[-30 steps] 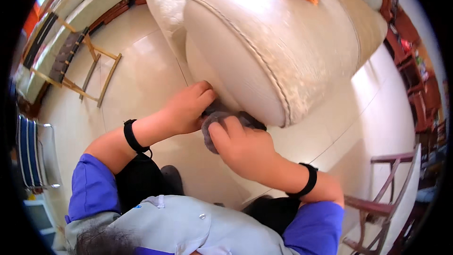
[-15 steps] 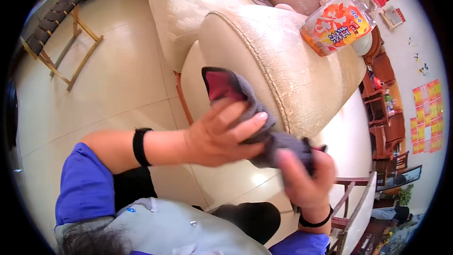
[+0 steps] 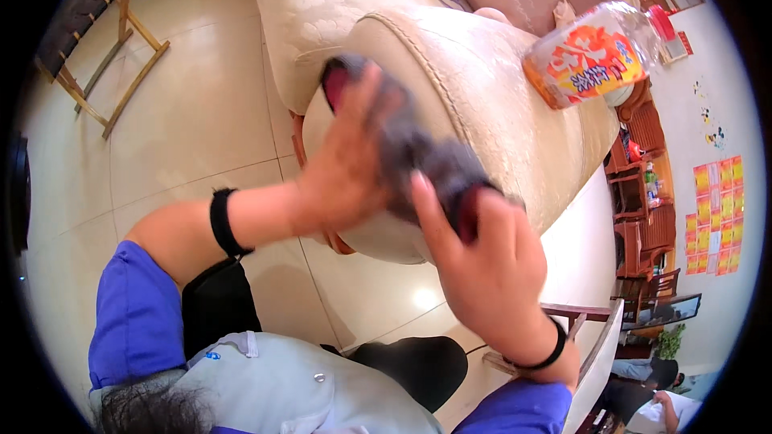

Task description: The person wipes the surfaces and edges of a cream-colored couch and a wooden chair using a cloth.

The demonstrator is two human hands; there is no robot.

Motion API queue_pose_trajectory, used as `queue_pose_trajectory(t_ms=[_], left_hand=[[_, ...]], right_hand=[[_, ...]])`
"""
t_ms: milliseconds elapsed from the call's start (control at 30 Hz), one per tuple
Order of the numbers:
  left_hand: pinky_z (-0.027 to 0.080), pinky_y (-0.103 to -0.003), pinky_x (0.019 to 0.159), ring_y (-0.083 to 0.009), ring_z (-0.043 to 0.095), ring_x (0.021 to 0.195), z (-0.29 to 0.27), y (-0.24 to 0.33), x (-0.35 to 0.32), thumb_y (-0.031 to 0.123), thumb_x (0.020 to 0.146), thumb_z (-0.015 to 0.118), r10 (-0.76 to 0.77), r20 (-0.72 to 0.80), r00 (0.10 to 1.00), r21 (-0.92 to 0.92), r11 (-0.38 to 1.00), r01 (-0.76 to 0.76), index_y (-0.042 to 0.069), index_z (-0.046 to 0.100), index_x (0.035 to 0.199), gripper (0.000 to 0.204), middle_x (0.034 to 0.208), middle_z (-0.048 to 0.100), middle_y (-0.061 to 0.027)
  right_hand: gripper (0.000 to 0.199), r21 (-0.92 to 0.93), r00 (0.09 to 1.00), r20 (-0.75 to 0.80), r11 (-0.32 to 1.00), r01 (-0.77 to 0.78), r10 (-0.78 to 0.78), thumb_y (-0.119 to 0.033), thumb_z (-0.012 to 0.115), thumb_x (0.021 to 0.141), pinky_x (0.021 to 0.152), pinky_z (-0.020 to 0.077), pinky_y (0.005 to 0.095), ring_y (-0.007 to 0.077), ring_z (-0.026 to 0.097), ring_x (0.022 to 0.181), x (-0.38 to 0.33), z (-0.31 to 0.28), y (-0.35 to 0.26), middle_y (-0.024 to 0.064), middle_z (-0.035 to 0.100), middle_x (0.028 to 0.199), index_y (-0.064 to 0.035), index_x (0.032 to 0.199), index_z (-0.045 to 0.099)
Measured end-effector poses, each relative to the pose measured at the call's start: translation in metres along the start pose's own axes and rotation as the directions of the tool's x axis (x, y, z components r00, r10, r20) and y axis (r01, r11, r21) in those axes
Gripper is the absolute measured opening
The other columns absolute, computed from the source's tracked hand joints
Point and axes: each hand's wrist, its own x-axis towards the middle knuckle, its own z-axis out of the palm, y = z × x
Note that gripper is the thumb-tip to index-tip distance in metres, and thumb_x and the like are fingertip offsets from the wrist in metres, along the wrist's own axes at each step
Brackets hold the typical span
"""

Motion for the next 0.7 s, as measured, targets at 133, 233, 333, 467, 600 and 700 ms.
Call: queue_pose_trajectory(t_ms=[133, 233, 333, 467, 600, 700], left_hand=[[0.022, -0.055, 0.102, -0.0473, 0.027, 0.126, 0.011, 0.038, -0.018, 0.023, 0.068, 0.062, 0.117, -0.054, 0.992, -0.122, 0.985, -0.123, 0.003, 0.039, 0.13, 0.069, 0.141, 0.019, -0.029], [0.027, -0.059, 0.097, -0.051, 0.039, 0.112, 0.011, 0.027, -0.014, 0.03, 0.071, 0.061, 0.324, -0.083, 0.942, -0.073, 0.941, -0.33, 0.01, 0.051, 0.121, 0.055, 0.138, 0.027, -0.0252], [0.026, -0.058, 0.097, -0.0494, 0.037, 0.114, -0.002, 0.014, -0.007, 0.033, 0.068, 0.064, 0.273, -0.004, 0.962, -0.16, 0.949, -0.27, 0.011, 0.049, 0.123, 0.061, 0.14, 0.026, -0.0237], [0.017, -0.059, 0.102, -0.0435, 0.021, 0.13, -0.009, -0.014, 0.013, 0.03, 0.064, 0.062, -0.034, -0.06, 0.998, -0.177, 0.984, 0.023, 0.009, 0.034, 0.135, 0.08, 0.143, 0.019, -0.0228], [0.02, -0.052, 0.105, -0.0483, 0.015, 0.13, -0.008, -0.063, 0.026, 0.025, 0.071, 0.058, -0.255, -0.102, 0.962, -0.377, 0.905, 0.199, 0.004, 0.015, 0.14, 0.084, 0.143, 0.011, -0.0269], [0.019, -0.048, 0.107, -0.0497, 0.013, 0.129, -0.01, -0.067, 0.024, 0.023, 0.073, 0.057, -0.383, -0.004, 0.924, -0.357, 0.863, 0.356, 0.001, 0.009, 0.14, 0.085, 0.142, 0.009, -0.0278]], right_hand=[[0.04, 0.139, 1.0, 0.001, 0.99, 0.022, -0.022, -0.003, 0.065, 0.063, 0.038, 0.0307, 0.0258, 0.0149, 0.039, 0.047, -0.045, -0.002, -0.002, 0.0011, 0.032, 0.063, -0.0176, 0.1, 0.068], [0.039, 0.116, 0.998, 0.045, 0.993, 0.038, -0.044, -0.002, 0.065, 0.063, 0.038, 0.0315, 0.0262, 0.0151, 0.039, 0.047, -0.047, -0.001, -0.01, 0.0016, 0.033, 0.063, -0.0162, 0.099, 0.068], [0.04, 0.195, 0.996, 0.071, 0.98, 0.038, -0.053, -0.002, 0.066, 0.064, 0.039, 0.0331, 0.0273, 0.0161, 0.039, 0.048, -0.026, 0.005, -0.018, 0.0025, 0.034, 0.064, -0.0155, 0.101, 0.067], [0.056, 0.212, 0.989, 0.089, 0.968, -0.135, 0.118, -0.002, 0.067, 0.069, 0.066, 0.0433, 0.0397, 0.0341, 0.05, 0.078, 0.008, 0.01, -0.041, 0.0179, 0.048, 0.092, -0.0097, 0.122, 0.051], [0.063, 0.19, 0.984, 0.144, 0.973, -0.128, 0.101, -0.003, 0.065, 0.071, 0.081, 0.0413, 0.0419, 0.0373, 0.047, 0.096, 0.037, 0.032, -0.056, 0.0225, 0.041, 0.108, -0.0103, 0.13, 0.044], [0.063, 0.202, 0.989, 0.109, 0.971, -0.124, 0.104, -0.003, 0.064, 0.071, 0.08, 0.0418, 0.0419, 0.0371, 0.048, 0.094, 0.048, 0.044, -0.059, 0.022, 0.042, 0.107, -0.0106, 0.13, 0.044]])
